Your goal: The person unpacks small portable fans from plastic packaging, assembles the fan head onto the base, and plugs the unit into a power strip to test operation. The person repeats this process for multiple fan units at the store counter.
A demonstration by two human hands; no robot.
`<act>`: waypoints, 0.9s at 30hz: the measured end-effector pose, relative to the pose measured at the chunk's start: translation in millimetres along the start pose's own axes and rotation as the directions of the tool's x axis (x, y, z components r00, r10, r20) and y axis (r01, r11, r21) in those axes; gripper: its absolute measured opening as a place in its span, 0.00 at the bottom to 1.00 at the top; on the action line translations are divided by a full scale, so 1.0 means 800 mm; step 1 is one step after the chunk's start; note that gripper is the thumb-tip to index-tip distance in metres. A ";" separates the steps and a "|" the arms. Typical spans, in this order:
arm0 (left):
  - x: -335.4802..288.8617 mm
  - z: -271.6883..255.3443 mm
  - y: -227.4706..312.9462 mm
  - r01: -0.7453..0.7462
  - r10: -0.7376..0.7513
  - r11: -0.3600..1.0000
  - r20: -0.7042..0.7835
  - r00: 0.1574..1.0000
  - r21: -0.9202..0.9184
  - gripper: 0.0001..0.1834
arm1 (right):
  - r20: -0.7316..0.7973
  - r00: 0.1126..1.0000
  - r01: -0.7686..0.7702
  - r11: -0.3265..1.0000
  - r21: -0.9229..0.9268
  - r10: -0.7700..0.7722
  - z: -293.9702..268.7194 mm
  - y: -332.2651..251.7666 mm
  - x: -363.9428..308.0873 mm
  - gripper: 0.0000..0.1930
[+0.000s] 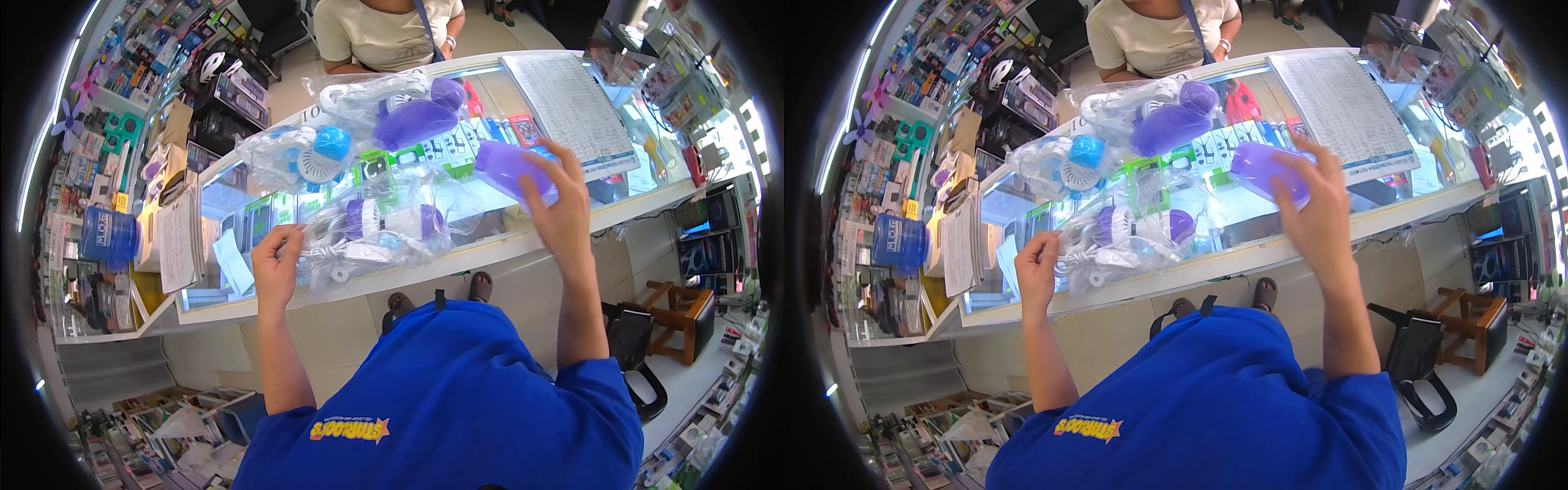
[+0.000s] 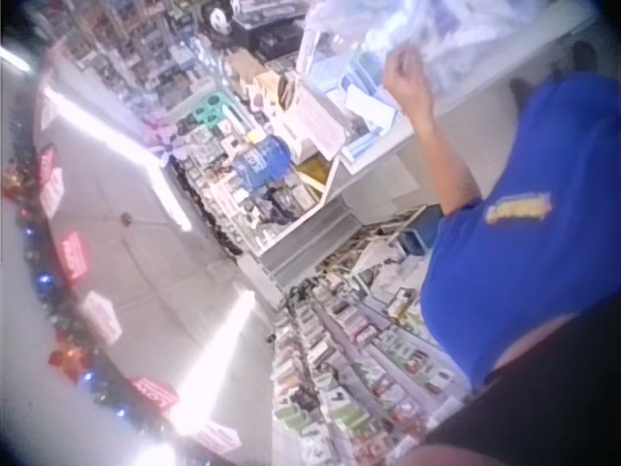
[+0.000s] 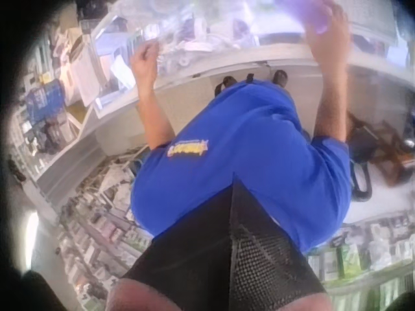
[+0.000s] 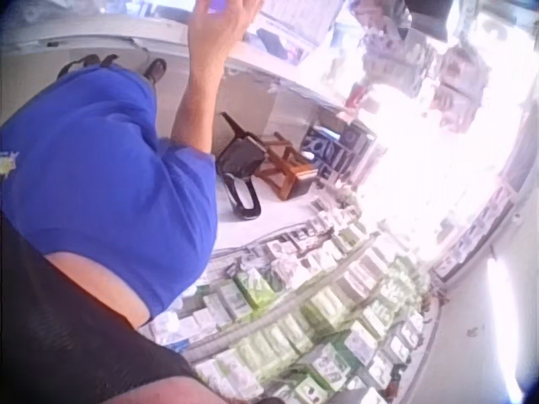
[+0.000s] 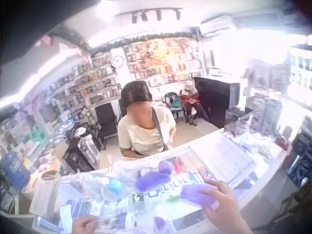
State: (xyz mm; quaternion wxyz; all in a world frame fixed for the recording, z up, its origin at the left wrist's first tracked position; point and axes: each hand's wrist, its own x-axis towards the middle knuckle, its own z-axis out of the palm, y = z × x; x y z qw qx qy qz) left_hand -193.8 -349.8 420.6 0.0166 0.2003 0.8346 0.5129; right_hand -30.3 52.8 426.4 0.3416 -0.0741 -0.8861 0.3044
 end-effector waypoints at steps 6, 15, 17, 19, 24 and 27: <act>-0.015 0.012 -0.020 -0.123 0.106 0.985 -0.133 0.985 -0.125 0.08 | 0.490 0.802 0.231 0.934 0.274 -0.342 0.072 -0.078 0.039 0.17; -0.018 0.033 -0.026 -0.129 0.033 0.964 -0.381 0.924 -0.232 0.15 | 0.911 0.413 -0.133 0.990 0.044 0.015 0.078 -0.085 0.067 0.34; -0.020 0.040 -0.036 -0.132 0.017 0.972 -0.495 0.869 -0.197 0.19 | 0.886 0.458 -0.302 0.950 0.082 0.069 0.071 -0.096 0.069 0.34; -0.022 0.041 -0.046 -0.166 0.142 0.986 -0.542 0.828 0.005 0.21 | 0.828 0.537 -0.402 0.912 0.082 0.162 0.061 -0.107 0.071 0.33; -0.015 0.027 -0.051 -0.235 0.214 0.972 -0.447 0.869 0.009 0.24 | 0.663 0.726 -0.443 0.862 0.245 0.185 0.023 -0.122 0.068 0.31; -0.003 0.023 -0.039 -0.248 0.159 0.942 -0.349 0.924 -0.228 0.22 | 0.623 0.736 -0.582 0.718 0.382 0.265 0.014 -0.124 0.055 0.30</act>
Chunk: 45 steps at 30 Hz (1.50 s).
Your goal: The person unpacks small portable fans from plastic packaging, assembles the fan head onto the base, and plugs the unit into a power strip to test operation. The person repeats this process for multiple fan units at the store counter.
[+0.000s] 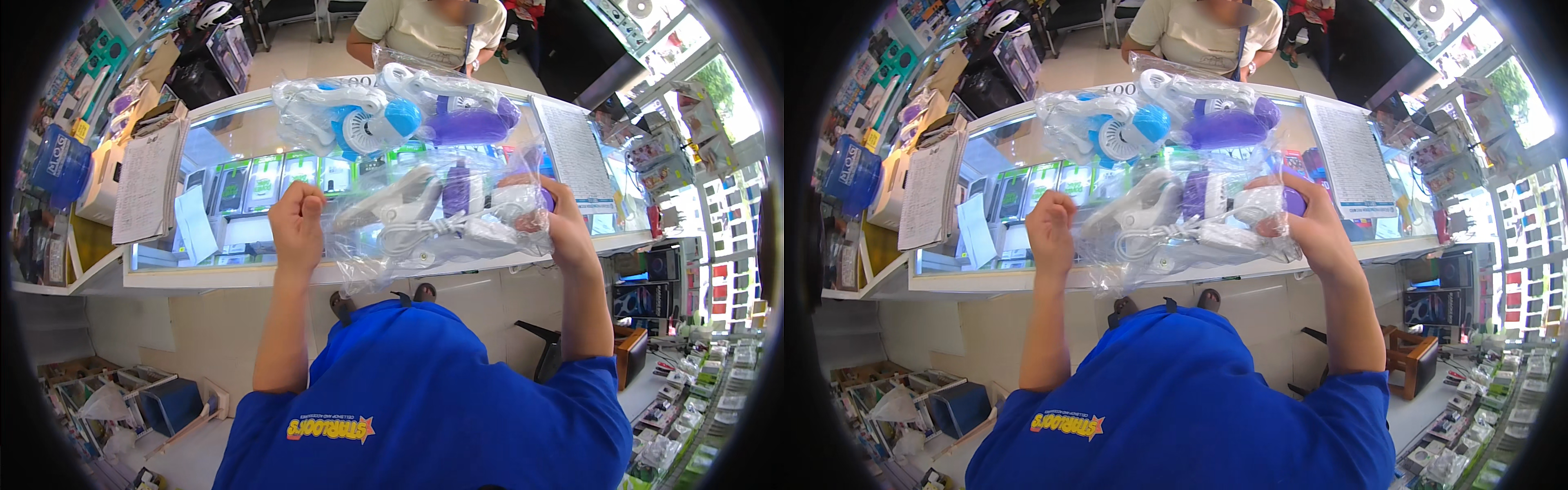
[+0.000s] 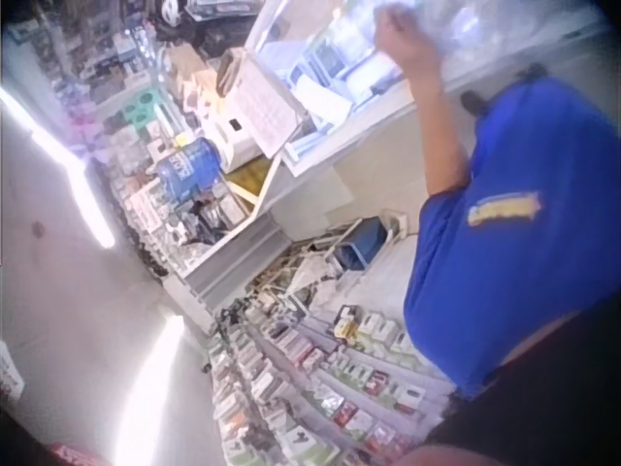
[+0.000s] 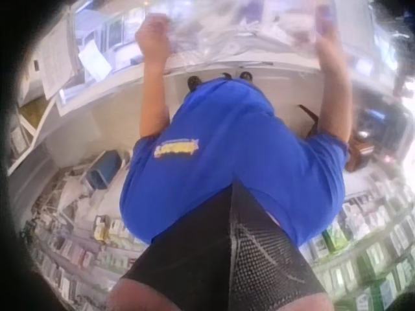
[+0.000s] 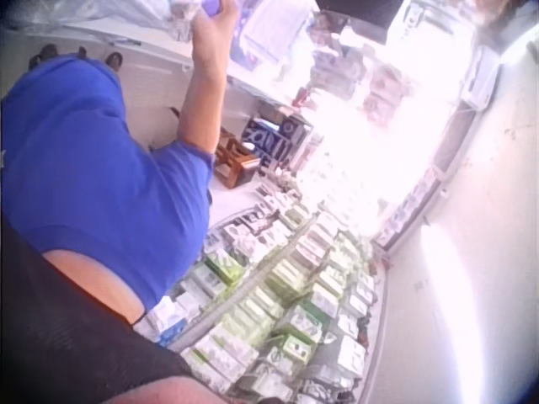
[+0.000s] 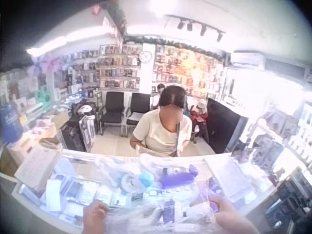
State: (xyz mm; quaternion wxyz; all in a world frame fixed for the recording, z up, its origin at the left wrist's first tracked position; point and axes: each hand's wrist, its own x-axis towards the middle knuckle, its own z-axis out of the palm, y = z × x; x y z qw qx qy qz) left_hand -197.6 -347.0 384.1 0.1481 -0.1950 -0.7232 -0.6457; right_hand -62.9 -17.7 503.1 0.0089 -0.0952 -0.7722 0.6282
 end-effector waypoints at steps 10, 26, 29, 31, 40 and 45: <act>0.022 -0.060 -0.029 0.368 -0.306 0.927 0.417 0.856 -0.076 0.06 | -0.293 0.945 -0.042 0.943 0.329 0.144 0.031 0.023 -0.053 0.35; 0.057 -0.151 -0.022 -0.109 0.212 0.863 -0.158 0.965 0.493 0.24 | -0.593 0.790 0.080 0.986 -0.149 -0.153 -0.064 -0.040 -0.137 0.35; 0.023 -0.102 0.033 -0.321 0.361 0.880 -0.052 0.931 0.350 0.24 | -0.606 0.775 0.063 0.975 -0.212 -0.182 -0.068 -0.057 -0.153 0.33; 0.011 -0.057 0.064 -0.463 0.446 0.868 0.132 0.885 0.177 0.27 | -0.603 0.779 0.040 0.974 -0.224 -0.171 -0.071 -0.069 -0.165 0.33; 0.002 0.156 0.217 0.107 0.224 0.958 0.926 0.303 -0.267 0.48 | -0.266 0.916 0.192 0.911 -0.366 -0.300 -0.123 -0.104 -0.263 0.30; -0.106 0.300 0.253 0.466 0.146 0.865 0.982 0.120 -0.186 0.55 | -0.090 0.994 0.031 0.953 -0.302 -0.061 -0.240 -0.059 -0.339 0.26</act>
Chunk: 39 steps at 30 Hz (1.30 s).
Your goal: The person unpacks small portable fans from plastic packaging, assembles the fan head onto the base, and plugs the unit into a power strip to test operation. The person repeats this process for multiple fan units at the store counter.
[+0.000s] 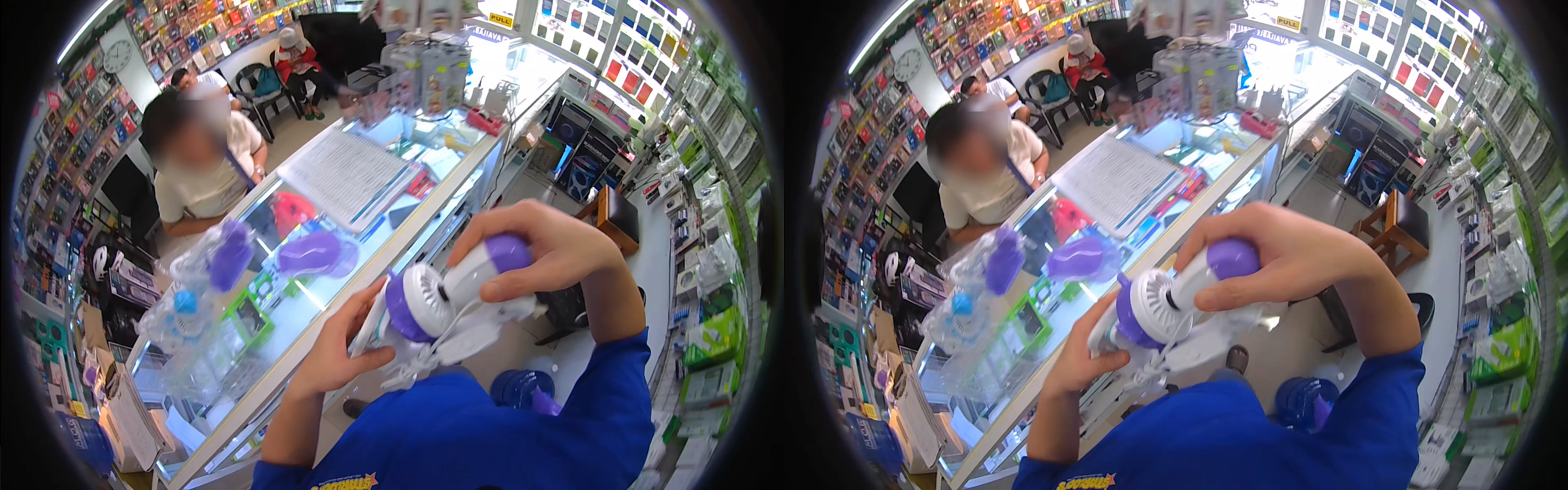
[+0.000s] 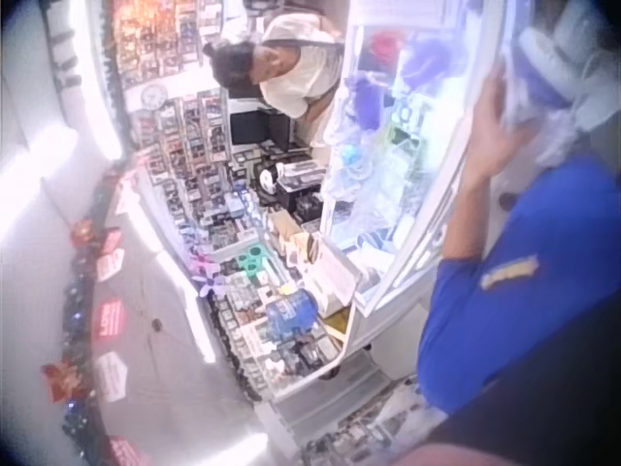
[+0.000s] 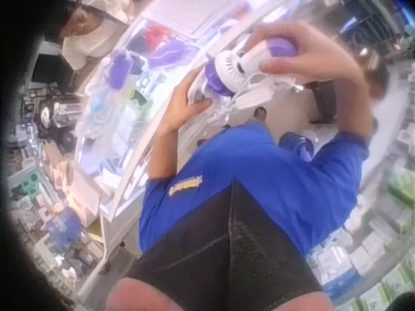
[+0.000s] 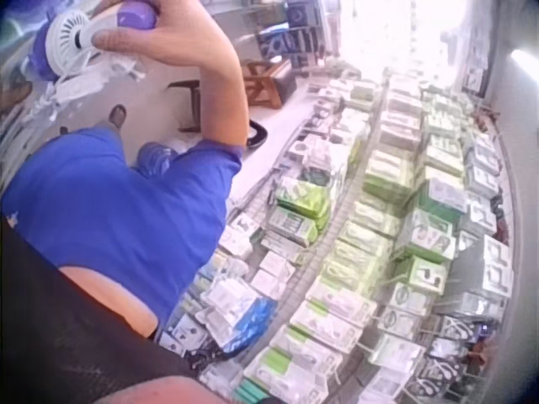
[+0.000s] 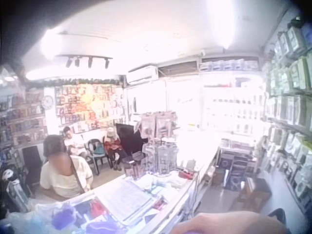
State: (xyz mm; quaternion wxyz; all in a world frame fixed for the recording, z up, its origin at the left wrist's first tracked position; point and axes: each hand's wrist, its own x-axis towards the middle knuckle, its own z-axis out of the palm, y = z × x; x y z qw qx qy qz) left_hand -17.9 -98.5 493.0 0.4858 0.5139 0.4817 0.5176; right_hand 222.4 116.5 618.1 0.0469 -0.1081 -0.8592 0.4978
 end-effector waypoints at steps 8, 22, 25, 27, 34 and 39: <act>0.162 0.108 -0.058 0.033 -0.027 0.999 -0.153 0.988 0.035 0.58 | 0.080 0.997 0.046 0.855 -0.516 -0.006 -0.128 0.132 -0.049 0.19; 0.368 0.203 -0.117 -0.786 0.444 0.494 -0.669 0.596 -0.372 0.42 | -0.673 0.476 0.490 0.806 -0.332 -0.566 -0.254 0.077 0.051 0.30; 0.415 0.187 -0.109 -0.845 0.617 0.360 -0.579 0.533 -0.395 0.39 | -0.608 0.519 0.559 0.777 -0.290 -0.601 -0.258 0.089 0.047 0.38; 0.429 0.167 -0.103 -0.824 0.530 0.523 -0.673 0.515 -0.218 0.44 | -0.544 0.564 0.590 0.764 -0.262 -0.622 -0.265 0.115 0.037 0.47; 0.452 0.143 -0.086 -0.718 0.200 0.673 -0.891 0.407 -0.177 0.55 | 0.363 0.918 -0.003 0.911 0.413 -0.162 -0.201 0.325 0.062 0.38; 0.514 0.160 -0.080 -0.735 0.188 0.673 -0.943 0.275 -0.081 0.54 | 0.231 0.881 0.142 0.698 0.702 -0.412 -0.238 0.439 0.055 0.18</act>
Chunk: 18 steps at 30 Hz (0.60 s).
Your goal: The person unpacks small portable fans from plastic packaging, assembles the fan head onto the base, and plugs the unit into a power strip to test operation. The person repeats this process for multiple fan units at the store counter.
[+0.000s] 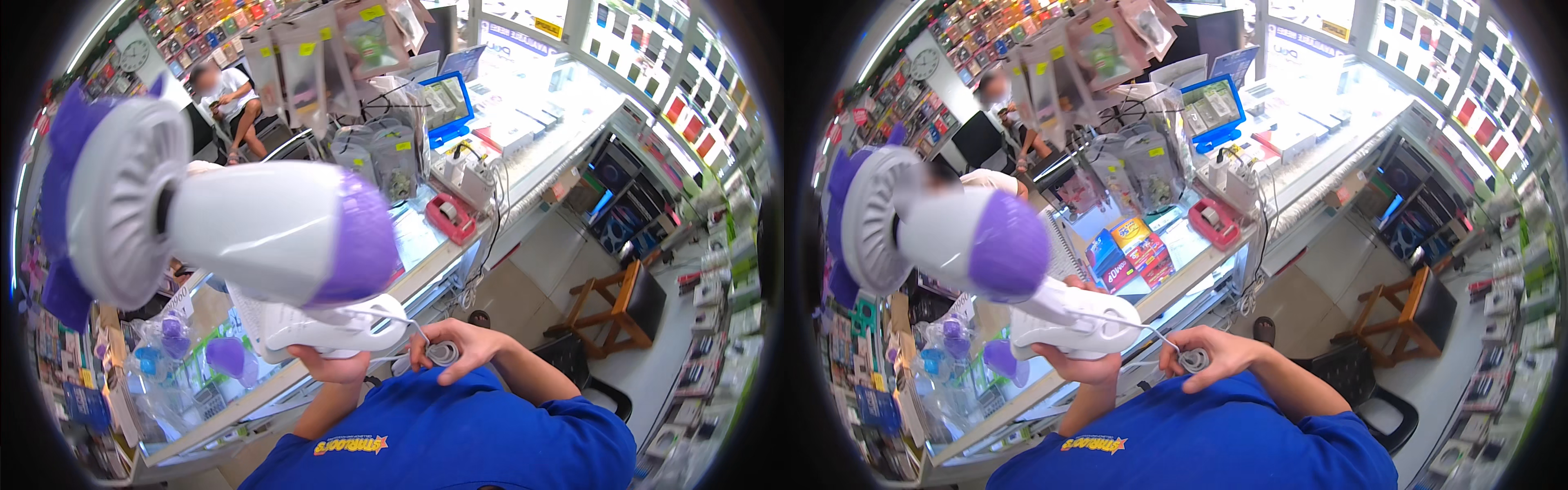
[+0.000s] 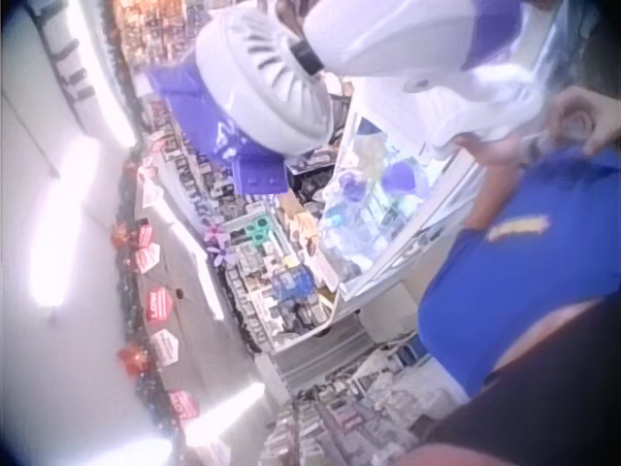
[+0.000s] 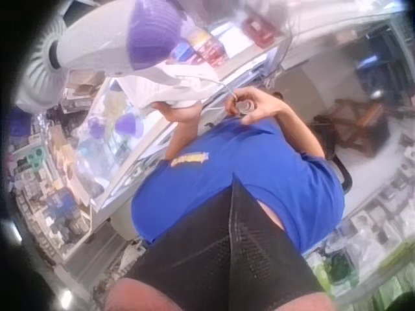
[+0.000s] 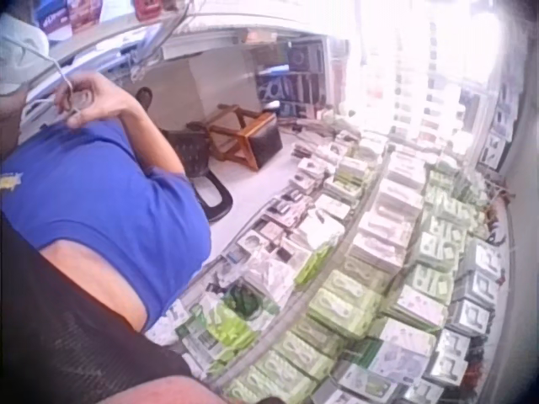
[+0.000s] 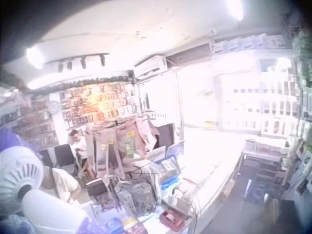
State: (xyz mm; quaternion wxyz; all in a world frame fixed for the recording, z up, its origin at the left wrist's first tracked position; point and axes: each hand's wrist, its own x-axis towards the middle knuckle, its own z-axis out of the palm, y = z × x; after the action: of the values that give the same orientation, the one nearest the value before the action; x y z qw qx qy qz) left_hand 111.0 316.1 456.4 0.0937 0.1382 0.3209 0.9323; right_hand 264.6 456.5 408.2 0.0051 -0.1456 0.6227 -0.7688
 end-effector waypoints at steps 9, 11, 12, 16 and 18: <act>0.010 0.122 -0.056 -0.280 0.280 0.960 0.173 0.944 -0.024 0.51 | -0.004 0.945 -0.289 0.829 -0.479 0.327 -0.196 -0.117 -0.082 0.13; 0.005 0.137 -0.052 -0.311 0.312 0.950 0.167 0.935 -0.030 0.51 | -0.068 0.975 -0.209 0.787 -0.580 0.209 -0.234 -0.149 -0.094 0.13; 0.002 0.140 -0.049 -0.326 0.327 0.945 0.146 0.934 -0.028 0.52 | -0.122 0.973 -0.230 0.797 -0.559 0.195 -0.255 -0.166 -0.096 0.12; -0.009 0.139 -0.049 -0.357 0.358 0.934 0.130 0.925 -0.029 0.55 | -0.208 0.972 -0.100 0.618 -0.780 -0.105 -0.332 -0.220 -0.082 0.11; -0.012 0.136 -0.059 -0.335 0.338 0.941 0.163 0.927 -0.046 0.55 | -0.219 0.940 -0.087 0.433 -0.897 -0.264 -0.355 -0.235 -0.064 0.12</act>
State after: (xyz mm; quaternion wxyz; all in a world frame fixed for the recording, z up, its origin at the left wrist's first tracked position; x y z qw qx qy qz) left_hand 158.8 412.4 506.9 -0.0396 0.2685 0.2752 0.9223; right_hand 280.9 779.7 526.0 -0.2168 -0.0293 0.9173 -0.3326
